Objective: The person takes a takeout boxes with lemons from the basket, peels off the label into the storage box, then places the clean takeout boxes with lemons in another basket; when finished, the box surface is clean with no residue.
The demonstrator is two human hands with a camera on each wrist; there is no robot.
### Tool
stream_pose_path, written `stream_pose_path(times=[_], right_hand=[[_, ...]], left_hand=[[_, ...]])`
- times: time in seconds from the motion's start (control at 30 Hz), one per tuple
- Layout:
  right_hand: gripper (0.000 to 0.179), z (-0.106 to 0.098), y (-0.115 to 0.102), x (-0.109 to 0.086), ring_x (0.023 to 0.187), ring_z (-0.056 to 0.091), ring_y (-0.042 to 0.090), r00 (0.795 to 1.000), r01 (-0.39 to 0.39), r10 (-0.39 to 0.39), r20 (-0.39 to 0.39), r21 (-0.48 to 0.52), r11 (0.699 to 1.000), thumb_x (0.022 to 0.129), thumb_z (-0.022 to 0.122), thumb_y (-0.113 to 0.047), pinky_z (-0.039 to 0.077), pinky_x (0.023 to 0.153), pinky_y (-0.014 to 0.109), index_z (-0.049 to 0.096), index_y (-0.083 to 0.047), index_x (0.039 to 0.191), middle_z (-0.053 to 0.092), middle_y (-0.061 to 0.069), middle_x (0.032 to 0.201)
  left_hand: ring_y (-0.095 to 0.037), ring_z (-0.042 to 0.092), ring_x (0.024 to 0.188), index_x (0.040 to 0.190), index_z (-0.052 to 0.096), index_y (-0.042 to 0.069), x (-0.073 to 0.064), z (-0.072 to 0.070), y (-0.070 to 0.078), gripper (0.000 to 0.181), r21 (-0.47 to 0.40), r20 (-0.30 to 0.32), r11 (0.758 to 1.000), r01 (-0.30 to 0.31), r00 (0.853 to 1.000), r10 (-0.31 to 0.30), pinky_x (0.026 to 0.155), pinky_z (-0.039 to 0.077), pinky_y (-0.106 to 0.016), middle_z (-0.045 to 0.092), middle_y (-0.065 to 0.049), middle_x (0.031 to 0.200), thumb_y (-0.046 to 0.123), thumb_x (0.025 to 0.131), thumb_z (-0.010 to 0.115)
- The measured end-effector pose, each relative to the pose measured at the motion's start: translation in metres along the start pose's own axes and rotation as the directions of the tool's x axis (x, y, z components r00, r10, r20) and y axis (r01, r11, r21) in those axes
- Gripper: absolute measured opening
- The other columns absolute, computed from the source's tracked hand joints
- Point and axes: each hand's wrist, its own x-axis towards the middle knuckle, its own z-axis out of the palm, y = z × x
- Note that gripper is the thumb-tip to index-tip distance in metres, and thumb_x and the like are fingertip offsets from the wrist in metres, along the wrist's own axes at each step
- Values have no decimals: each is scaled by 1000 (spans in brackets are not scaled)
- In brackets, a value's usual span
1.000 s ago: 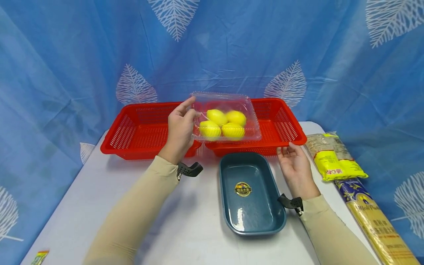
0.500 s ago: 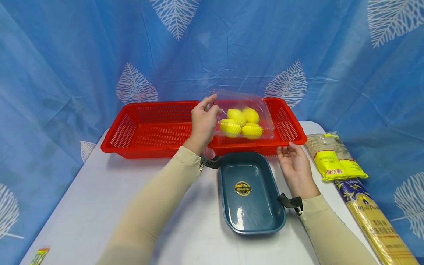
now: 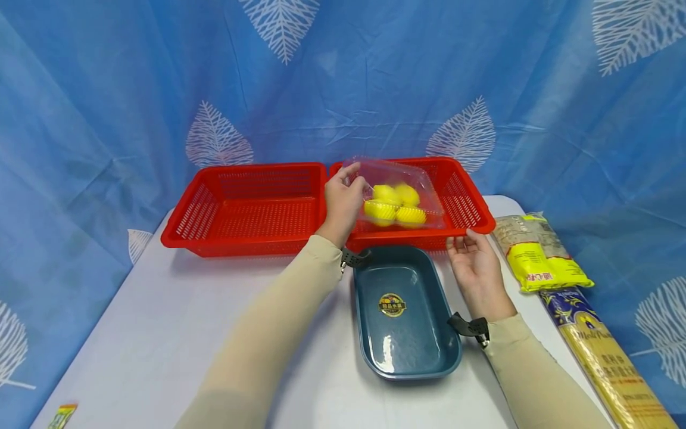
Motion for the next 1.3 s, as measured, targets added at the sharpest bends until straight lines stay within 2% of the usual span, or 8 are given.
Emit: stream_pose_path(times=[0.17, 0.33, 0.43, 0.63, 0.8, 0.93, 1.07, 1.3], right_hand=[[72, 1, -1, -1, 113, 51, 18, 1000, 0, 0, -2, -1, 1000, 100, 68, 0, 56, 94, 32, 35, -22, 161, 54, 3, 140], [72, 2, -2, -2, 112, 51, 18, 1000, -6, 6, 10, 7, 1000, 101, 68, -1, 55, 95, 32, 34, -23, 161, 53, 3, 138], [72, 2, -1, -2, 109, 52, 18, 1000, -2, 1, 14, 5, 1000, 101, 68, -2, 55, 95, 32, 34, -22, 161, 53, 3, 137], [71, 3, -1, -3, 107, 52, 18, 1000, 0, 0, 12, 5, 1000, 102, 67, -2, 56, 94, 32, 34, -22, 161, 54, 4, 135], [71, 2, -1, -3, 107, 52, 18, 1000, -3, 3, 6, 9, 1000, 101, 68, -2, 56, 94, 32, 35, -22, 161, 54, 3, 134], [68, 0, -1, -3, 104, 53, 18, 1000, 5, -5, -3, -9, 1000, 103, 66, -3, 56, 92, 32, 35, -22, 161, 51, 3, 141], [64, -1, 0, -3, 99, 54, 18, 1000, 12, -13, -18, -36, 999, 104, 63, -5, 57, 91, 31, 36, -22, 159, 47, 3, 143], [59, 1, 2, -2, 96, 55, 18, 1000, 7, -8, -23, -41, 999, 105, 63, -5, 58, 89, 31, 39, -21, 155, 50, 3, 139]], left_hand=[[-48, 67, 86, 138, 67, -1, -3, 1, -8, 45, 56, 15, 998, 23, 1000, -24, 78, 62, -48, 66, -15, 132, 4, 93, 65], [-35, 63, 69, 139, 67, 3, -5, 2, -12, 43, 117, 19, 992, 45, 999, -48, 71, 62, -41, 69, -15, 106, 7, 96, 65], [-29, 59, 69, 140, 66, 4, -5, 2, -12, 43, 116, 27, 991, 72, 997, -75, 77, 62, -44, 68, -11, 113, 6, 97, 65], [-29, 63, 94, 143, 59, 11, 2, -3, -12, 43, 136, 91, 980, 149, 983, -162, 89, 59, -41, 61, -11, 134, 8, 100, 63], [-19, 55, 95, 150, 54, 14, 7, -8, -11, 50, 207, 168, 955, 212, 954, -248, 87, 58, -37, 56, -8, 142, 8, 101, 62], [-23, 54, 112, 156, 48, 16, 7, -9, -12, 58, 265, 250, 928, 262, 911, -328, 91, 59, -39, 51, -10, 146, 7, 101, 62], [-29, 51, 123, 159, 46, 19, 7, -9, -15, 63, 314, 270, 889, 334, 866, -421, 95, 58, -43, 50, -12, 146, 5, 100, 65], [-34, 48, 127, 162, 39, 14, 8, -9, -17, 71, 356, 290, 864, 356, 837, -464, 101, 54, -48, 47, -16, 149, -2, 97, 62]])
